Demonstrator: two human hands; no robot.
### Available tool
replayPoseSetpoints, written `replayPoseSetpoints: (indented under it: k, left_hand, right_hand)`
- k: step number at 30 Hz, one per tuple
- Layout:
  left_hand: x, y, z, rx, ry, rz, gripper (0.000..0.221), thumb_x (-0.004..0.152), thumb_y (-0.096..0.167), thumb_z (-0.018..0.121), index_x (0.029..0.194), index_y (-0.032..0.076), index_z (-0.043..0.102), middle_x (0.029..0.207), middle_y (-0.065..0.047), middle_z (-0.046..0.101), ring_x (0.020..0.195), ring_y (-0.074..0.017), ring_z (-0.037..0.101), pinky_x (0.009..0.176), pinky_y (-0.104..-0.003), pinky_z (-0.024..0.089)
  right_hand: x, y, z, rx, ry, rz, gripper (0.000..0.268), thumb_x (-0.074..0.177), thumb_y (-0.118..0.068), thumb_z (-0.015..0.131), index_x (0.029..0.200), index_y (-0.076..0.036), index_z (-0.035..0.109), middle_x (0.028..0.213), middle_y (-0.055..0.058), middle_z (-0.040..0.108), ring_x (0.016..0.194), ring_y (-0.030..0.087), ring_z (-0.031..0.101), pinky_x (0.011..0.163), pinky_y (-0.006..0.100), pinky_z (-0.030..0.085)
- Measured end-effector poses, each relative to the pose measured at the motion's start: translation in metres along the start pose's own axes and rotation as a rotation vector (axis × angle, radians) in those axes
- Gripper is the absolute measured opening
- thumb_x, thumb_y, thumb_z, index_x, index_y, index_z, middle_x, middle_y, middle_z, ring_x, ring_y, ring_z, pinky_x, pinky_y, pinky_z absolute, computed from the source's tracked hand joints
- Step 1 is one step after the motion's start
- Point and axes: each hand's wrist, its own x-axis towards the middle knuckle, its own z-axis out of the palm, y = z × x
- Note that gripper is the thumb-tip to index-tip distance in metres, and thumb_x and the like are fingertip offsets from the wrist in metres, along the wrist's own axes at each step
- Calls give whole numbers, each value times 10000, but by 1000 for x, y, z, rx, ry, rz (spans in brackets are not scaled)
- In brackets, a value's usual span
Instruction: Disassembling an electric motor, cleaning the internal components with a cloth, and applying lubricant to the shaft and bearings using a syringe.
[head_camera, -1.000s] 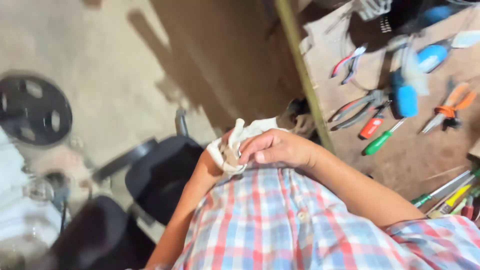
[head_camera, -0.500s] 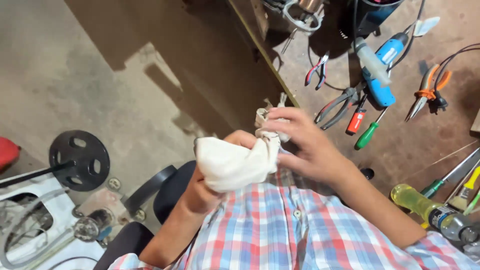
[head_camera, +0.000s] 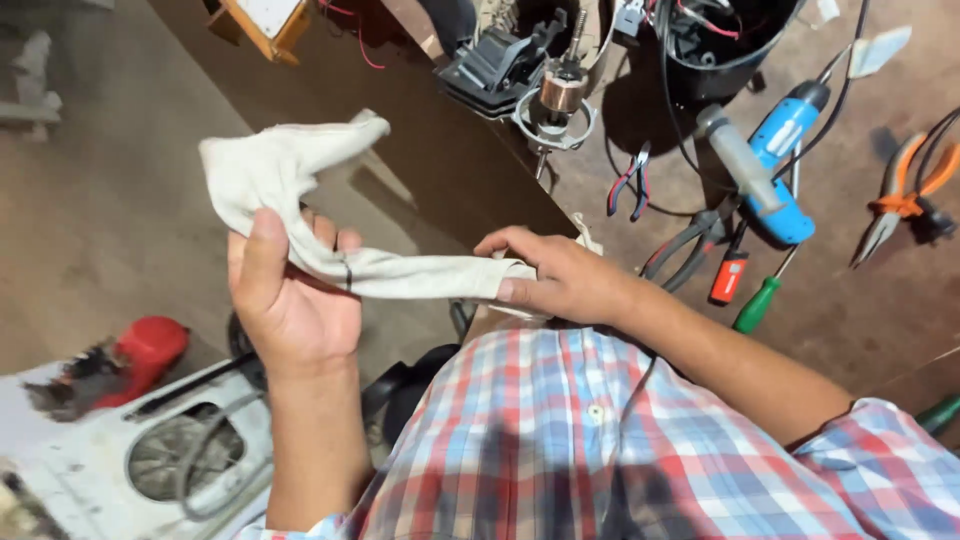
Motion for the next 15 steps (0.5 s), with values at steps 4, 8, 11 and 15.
replayPoseSetpoints:
  k: [4, 8, 11, 15]
  left_hand:
    - [56, -29, 7, 1069, -13, 521, 253, 1192, 100, 830, 1418, -9, 800, 1186, -164, 830, 1074, -181, 737, 1046, -414, 645]
    - [122, -73, 9, 1467, -375, 643, 245, 1020, 80, 883, 1264, 63, 899, 1035, -164, 818, 1024, -418, 834, 867, -491, 666]
    - [144, -91, 49, 1762, -716, 951, 318, 1041, 263, 845, 1353, 271, 905, 974, -14, 752, 849, -290, 817, 693, -444, 671]
    - [182, -108, 89, 1818, -1317, 1098, 596, 882, 691, 846, 1303, 272, 906, 1034, -68, 651, 937, -345, 663, 725, -515, 524]
  right_hand:
    - [9, 30, -2, 341, 266, 39, 608, 1158, -505, 576, 1625, -132, 687, 851, -38, 633, 852, 131, 606, 814, 309, 519]
    - [18, 64, -2, 384, 591, 257, 661, 1197, -657, 487, 1620, -215, 737, 1188, 151, 860, 1188, 261, 769, 1105, 463, 603]
    - [25, 54, -2, 338, 787, 321, 768, 1199, -688, 511, 1665, -92, 644, 1487, 332, 754, 1468, 441, 696, 1259, 575, 506]
    - [46, 49, 1, 363, 808, 437, 793, 1073, -773, 443, 1471, -118, 647, 1405, -4, 680, 1343, 129, 614, 1160, 316, 472]
